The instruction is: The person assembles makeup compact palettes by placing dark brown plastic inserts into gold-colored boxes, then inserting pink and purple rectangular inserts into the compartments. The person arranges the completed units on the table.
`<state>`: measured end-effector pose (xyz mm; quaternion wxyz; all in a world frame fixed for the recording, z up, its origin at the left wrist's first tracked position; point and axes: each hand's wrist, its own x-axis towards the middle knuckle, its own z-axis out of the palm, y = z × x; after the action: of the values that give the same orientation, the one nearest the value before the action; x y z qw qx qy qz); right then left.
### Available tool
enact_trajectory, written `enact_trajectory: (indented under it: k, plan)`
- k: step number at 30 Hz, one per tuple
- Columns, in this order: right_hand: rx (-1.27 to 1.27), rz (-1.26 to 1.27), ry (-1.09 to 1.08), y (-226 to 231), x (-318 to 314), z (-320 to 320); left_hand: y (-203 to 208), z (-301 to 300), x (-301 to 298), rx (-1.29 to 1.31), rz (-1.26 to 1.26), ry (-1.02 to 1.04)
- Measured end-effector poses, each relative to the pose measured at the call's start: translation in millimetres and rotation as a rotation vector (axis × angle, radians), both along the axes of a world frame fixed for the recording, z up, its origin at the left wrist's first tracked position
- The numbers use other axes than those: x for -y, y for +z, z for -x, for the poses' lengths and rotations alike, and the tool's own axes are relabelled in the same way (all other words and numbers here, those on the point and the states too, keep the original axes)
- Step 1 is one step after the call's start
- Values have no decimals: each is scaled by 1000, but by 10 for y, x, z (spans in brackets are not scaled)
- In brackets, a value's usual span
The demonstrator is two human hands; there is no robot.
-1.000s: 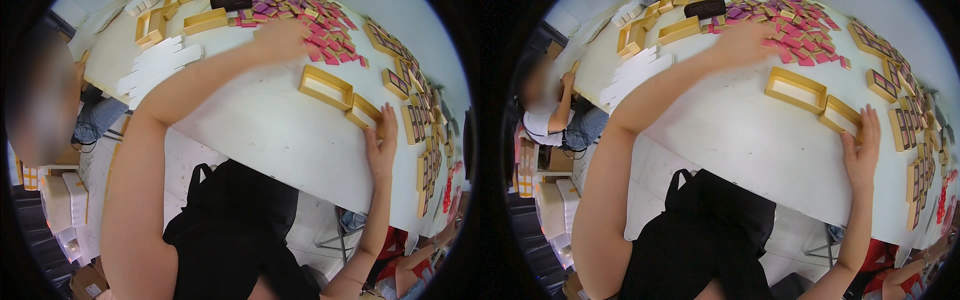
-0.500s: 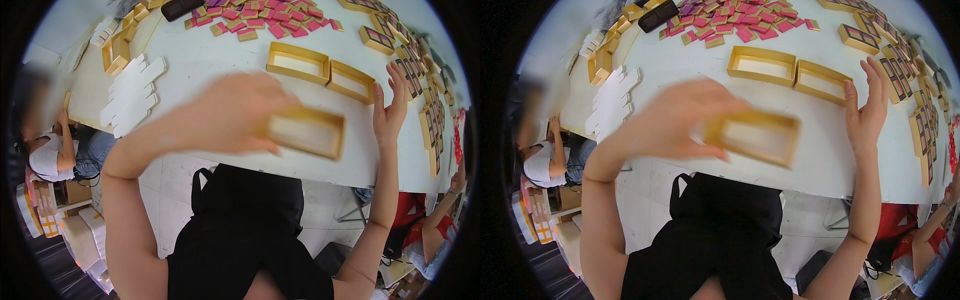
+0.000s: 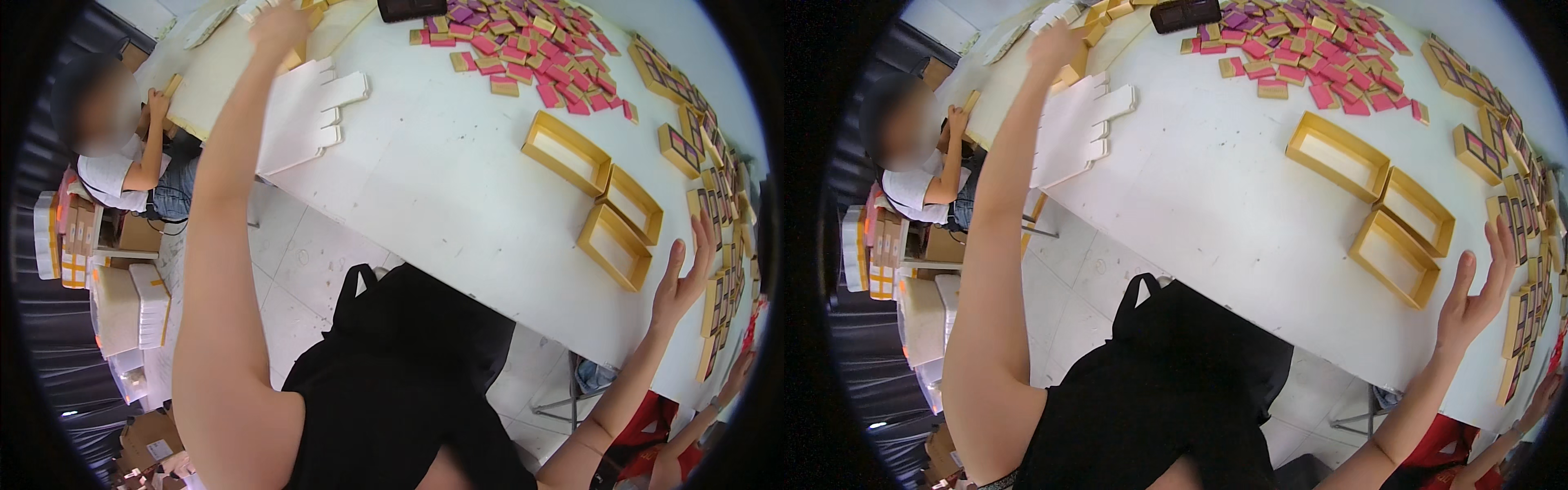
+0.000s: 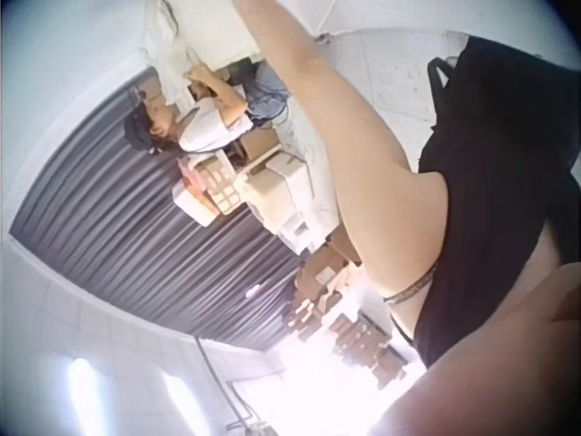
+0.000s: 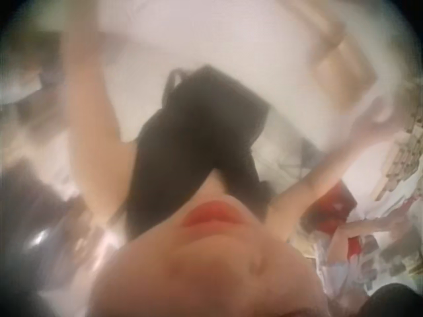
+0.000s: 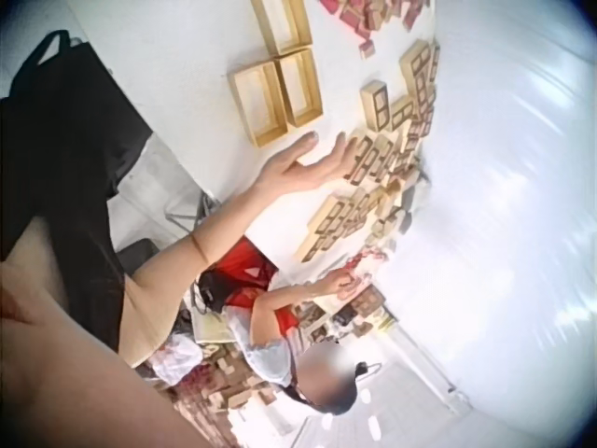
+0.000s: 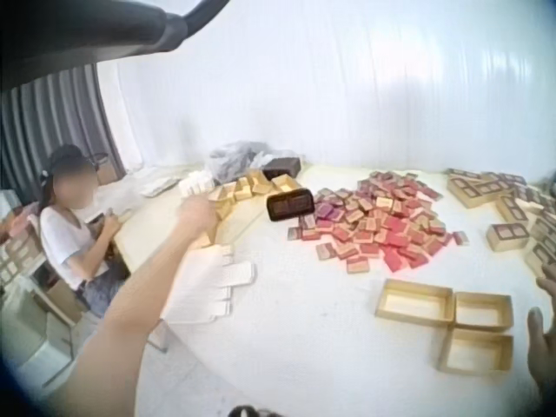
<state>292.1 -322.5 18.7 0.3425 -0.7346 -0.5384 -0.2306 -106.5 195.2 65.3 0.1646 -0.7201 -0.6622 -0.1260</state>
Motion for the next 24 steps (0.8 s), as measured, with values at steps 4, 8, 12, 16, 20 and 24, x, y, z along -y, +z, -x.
enact_trajectory:
  k: [4,8,12,16,20,24]
  plan:
    - [115,19,-34,-5,25,-4,-143,479,-358,329,465,28]
    - [76,18,-38,-52,2,38,-403,680,-647,346,468,-156]
    - [80,-17,-110,33,-9,109,-475,335,-158,161,217,-427]
    - [118,-29,-128,32,7,134,-159,239,72,71,200,-306]
    - [158,-30,-124,28,37,106,221,-153,963,421,-24,-592]
    - [129,-39,13,39,-45,164,140,-540,2544,141,38,-1277]
